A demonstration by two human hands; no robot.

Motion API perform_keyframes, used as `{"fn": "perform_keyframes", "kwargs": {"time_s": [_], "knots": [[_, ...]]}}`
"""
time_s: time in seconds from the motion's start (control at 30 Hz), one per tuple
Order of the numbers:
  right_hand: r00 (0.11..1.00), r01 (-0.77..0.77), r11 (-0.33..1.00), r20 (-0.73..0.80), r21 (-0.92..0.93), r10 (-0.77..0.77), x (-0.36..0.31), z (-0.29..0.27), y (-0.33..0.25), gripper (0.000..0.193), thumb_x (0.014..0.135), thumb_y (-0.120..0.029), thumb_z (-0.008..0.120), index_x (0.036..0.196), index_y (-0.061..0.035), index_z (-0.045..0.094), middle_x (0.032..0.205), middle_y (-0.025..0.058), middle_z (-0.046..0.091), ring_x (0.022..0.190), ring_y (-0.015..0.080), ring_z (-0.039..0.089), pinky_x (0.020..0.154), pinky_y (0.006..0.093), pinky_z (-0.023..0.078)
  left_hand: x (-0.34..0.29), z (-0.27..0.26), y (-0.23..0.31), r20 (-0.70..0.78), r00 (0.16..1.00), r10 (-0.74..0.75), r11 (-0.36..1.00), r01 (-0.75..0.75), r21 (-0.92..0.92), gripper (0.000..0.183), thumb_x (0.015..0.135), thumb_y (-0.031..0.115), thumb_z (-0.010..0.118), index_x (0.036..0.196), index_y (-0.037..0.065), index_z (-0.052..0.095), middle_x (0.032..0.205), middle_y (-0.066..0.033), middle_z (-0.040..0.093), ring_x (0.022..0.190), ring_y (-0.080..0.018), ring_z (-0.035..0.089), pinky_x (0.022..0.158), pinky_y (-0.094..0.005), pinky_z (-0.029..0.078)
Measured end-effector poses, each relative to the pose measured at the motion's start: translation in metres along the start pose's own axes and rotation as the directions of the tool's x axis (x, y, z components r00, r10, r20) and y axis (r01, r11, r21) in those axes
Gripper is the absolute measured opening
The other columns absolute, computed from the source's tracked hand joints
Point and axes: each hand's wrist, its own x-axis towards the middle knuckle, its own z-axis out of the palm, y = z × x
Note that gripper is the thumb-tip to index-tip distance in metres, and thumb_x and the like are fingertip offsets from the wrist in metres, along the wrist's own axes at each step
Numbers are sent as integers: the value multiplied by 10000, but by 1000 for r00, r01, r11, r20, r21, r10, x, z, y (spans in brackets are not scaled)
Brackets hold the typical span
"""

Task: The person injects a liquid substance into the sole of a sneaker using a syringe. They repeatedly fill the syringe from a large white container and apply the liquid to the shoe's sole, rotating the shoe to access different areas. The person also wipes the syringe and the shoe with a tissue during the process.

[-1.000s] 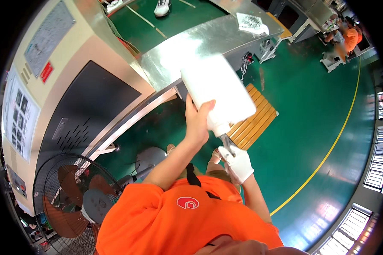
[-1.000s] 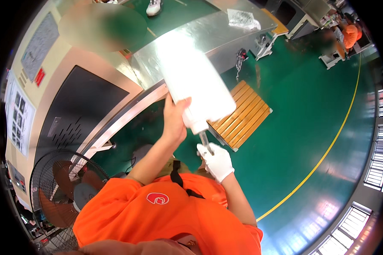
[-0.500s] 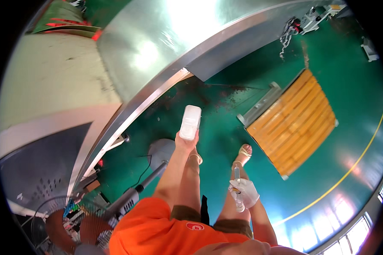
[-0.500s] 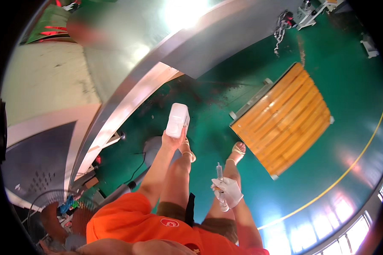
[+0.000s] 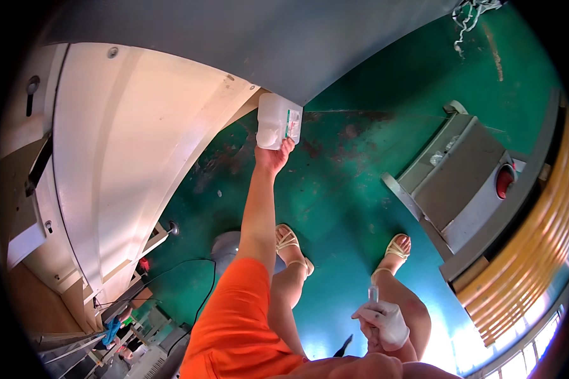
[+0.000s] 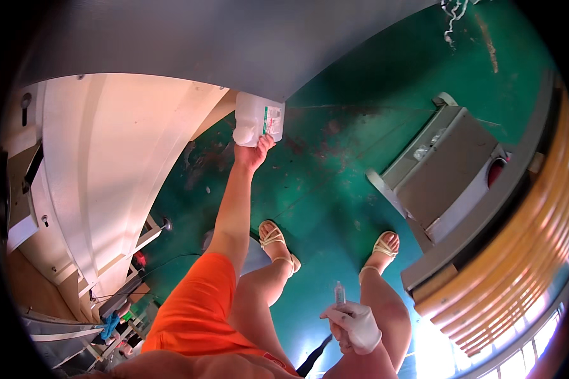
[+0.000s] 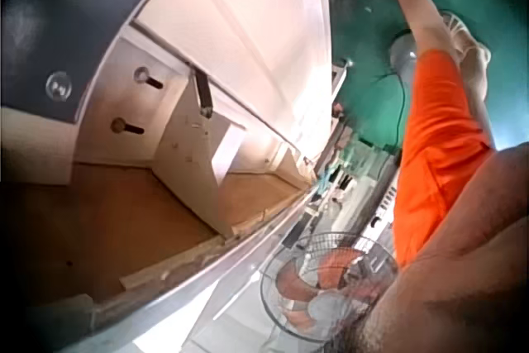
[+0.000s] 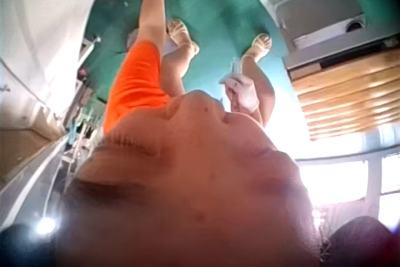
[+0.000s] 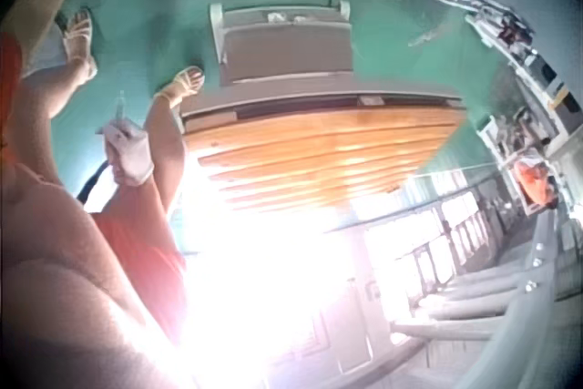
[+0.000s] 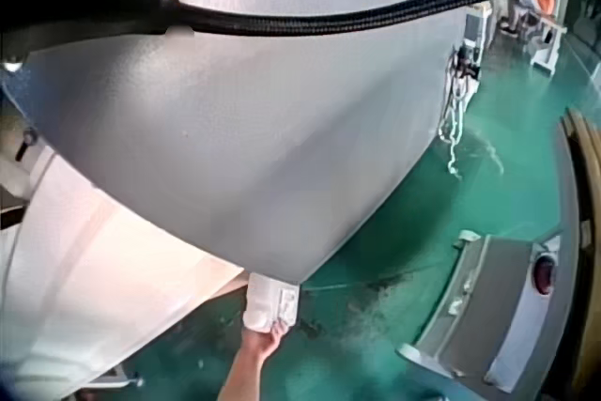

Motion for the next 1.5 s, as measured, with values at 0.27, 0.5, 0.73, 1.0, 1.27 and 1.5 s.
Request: {"fn": "perform_keyframes", "kwargs": {"time_s": [0.27,0.5,0.73,1.0,1.27,1.5], "knots": [[997,-73,997,37,20,73,10,1,-2,160,883,-116,629,919,30,683,593,41,535,400,65,430,323,234,266,-7,1,15,-107,988,111,985,-124,-120,1264,778,359,774,1444,28,-248,1067,-205,499,843,-285,631,615,-299,554],[992,-104,989,62,-101,111,-9,9,-23,192,890,-164,643,901,24,677,567,37,545,396,69,455,336,233,293,19,16,83,-114,962,250,968,-247,42,741,953,506,506,1197,-182,385,855,-199,613,768,-299,664,680,-361,601],[938,285,925,127,250,-323,2,22,23,235,922,-224,605,964,0,662,695,53,597,537,137,563,475,266,430,-49,95,-187,-605,651,458,470,400,787,567,932,621,475,941,62,572,976,-185,671,869,-313,680,738,-502,570],[747,469,773,275,427,-605,-184,47,-21,263,934,-252,588,1024,-17,665,770,56,643,594,167,622,517,271,490,-229,328,-432,-525,850,46,-375,502,779,460,846,96,670,1296,69,582,967,-57,683,768,-142,637,667,-293,516],[421,897,417,3,150,-907,-318,-36,-43,199,794,40,609,984,-5,648,753,44,593,605,142,579,528,262,462,-241,709,-562,912,304,-276,-518,-846,125,898,849,410,627,1526,38,170,1524,-273,261,1380,-492,297,1056,-639,322],[245,926,297,-230,-233,-942,-398,-87,-26,121,849,-62,649,948,7,657,761,58,621,624,173,625,513,273,494,-286,778,-642,923,109,-368,-306,-952,-9,927,831,414,642,1536,115,119,1452,-319,294,1322,-526,323,1016,-654,333]]}}
